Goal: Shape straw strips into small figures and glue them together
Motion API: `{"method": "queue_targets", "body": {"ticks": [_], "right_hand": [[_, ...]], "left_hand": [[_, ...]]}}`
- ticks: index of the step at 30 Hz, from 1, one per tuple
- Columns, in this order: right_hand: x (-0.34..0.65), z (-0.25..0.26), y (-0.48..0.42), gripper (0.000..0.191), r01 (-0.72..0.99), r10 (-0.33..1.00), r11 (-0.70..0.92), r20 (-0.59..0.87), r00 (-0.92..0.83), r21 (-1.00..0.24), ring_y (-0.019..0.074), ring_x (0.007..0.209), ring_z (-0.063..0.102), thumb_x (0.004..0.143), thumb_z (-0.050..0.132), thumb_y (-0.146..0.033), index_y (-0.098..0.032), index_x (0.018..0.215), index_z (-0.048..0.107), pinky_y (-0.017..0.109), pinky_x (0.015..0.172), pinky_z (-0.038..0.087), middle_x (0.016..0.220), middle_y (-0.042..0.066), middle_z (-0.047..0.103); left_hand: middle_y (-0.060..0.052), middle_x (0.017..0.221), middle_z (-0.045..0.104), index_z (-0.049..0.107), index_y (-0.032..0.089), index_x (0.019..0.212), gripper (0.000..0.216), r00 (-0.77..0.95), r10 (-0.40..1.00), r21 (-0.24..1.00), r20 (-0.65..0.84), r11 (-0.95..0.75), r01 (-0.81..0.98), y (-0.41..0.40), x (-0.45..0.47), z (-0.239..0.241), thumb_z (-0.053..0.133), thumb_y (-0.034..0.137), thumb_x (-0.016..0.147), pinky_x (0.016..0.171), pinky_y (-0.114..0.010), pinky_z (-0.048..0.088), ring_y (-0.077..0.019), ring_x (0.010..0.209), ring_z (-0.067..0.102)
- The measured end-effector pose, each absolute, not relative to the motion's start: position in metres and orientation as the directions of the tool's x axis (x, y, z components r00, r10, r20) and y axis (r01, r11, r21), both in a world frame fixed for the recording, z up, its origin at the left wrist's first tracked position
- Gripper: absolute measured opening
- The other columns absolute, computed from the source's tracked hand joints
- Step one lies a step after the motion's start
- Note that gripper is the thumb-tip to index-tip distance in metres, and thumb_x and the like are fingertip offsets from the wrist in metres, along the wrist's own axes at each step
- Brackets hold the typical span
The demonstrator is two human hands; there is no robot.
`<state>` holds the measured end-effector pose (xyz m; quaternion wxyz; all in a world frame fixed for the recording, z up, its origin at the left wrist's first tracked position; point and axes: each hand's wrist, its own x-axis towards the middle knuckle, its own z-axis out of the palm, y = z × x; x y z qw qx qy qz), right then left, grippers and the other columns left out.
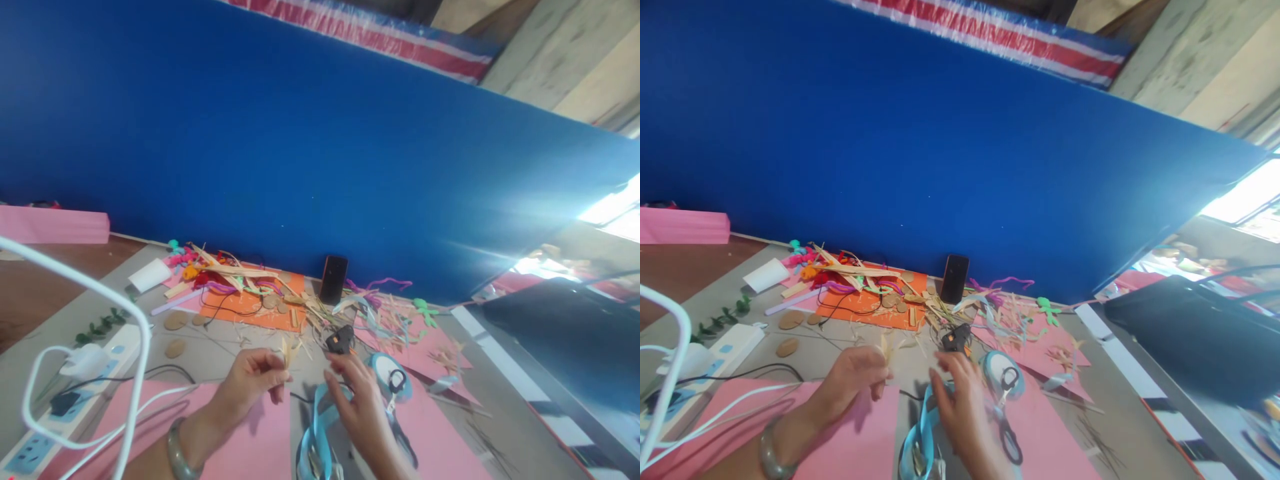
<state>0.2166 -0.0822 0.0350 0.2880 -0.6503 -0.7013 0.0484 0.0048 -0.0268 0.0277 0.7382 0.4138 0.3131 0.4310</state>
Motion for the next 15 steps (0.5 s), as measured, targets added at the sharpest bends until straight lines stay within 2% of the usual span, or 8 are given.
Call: {"method": "queue_targets", "body": {"ticks": [2, 5, 9, 15], "right_hand": [[0.195, 0.046, -0.089, 0.019, 0.709, 0.956, 0.229, 0.29, -0.036, -0.667, 0.0198, 0.082, 0.062, 0.09, 0.05, -0.031, -0.021, 0.1, 0.064, 0.033, 0.075, 0.047, 0.085, 0.004, 0.065], [0.171, 0.054, -0.091, 0.016, 0.542, 0.957, 0.253, 0.288, -0.021, -0.802, 0.0183, 0.08, 0.062, 0.089, 0.054, -0.029, -0.021, 0.098, 0.065, 0.031, 0.076, 0.049, 0.083, 0.003, 0.066], [0.157, 0.058, -0.087, 0.014, 0.463, 0.949, 0.251, 0.31, 0.055, -0.85, 0.0181, 0.079, 0.062, 0.087, 0.057, -0.029, -0.02, 0.091, 0.066, 0.029, 0.074, 0.048, 0.081, 0.004, 0.067], [0.148, 0.065, -0.085, 0.017, 0.449, 0.953, 0.221, 0.29, 0.09, -0.866, 0.0161, 0.071, 0.061, 0.086, 0.058, -0.028, -0.019, 0.074, 0.065, 0.026, 0.071, 0.047, 0.073, 0.001, 0.066]], "left_hand": [[0.0, 0.043, 0.06, 0.065, 0.012, 0.058, 0.026, 0.439, 0.891, 0.884, -0.113, 0.292, -0.365, -0.028, 0.006, 0.03, 0.081, 0.032, 0.061, 0.044, -0.023, 0.044, -0.0108, 0.039, 0.054], [0.0, 0.042, 0.06, 0.065, 0.013, 0.057, 0.026, 0.45, 0.887, 0.889, -0.102, 0.284, -0.358, -0.028, 0.007, 0.03, 0.082, 0.033, 0.06, 0.045, -0.023, 0.044, -0.0112, 0.039, 0.054], [-0.001, 0.044, 0.061, 0.068, 0.012, 0.061, 0.027, 0.458, 0.886, 0.886, -0.073, 0.269, -0.378, -0.027, 0.006, 0.024, 0.082, 0.035, 0.06, 0.044, -0.023, 0.044, -0.012, 0.041, 0.055], [-0.001, 0.045, 0.06, 0.068, 0.013, 0.06, 0.029, 0.458, 0.888, 0.889, -0.039, 0.24, -0.389, -0.028, 0.006, 0.022, 0.082, 0.038, 0.061, 0.045, -0.023, 0.045, -0.0119, 0.042, 0.056]]}}
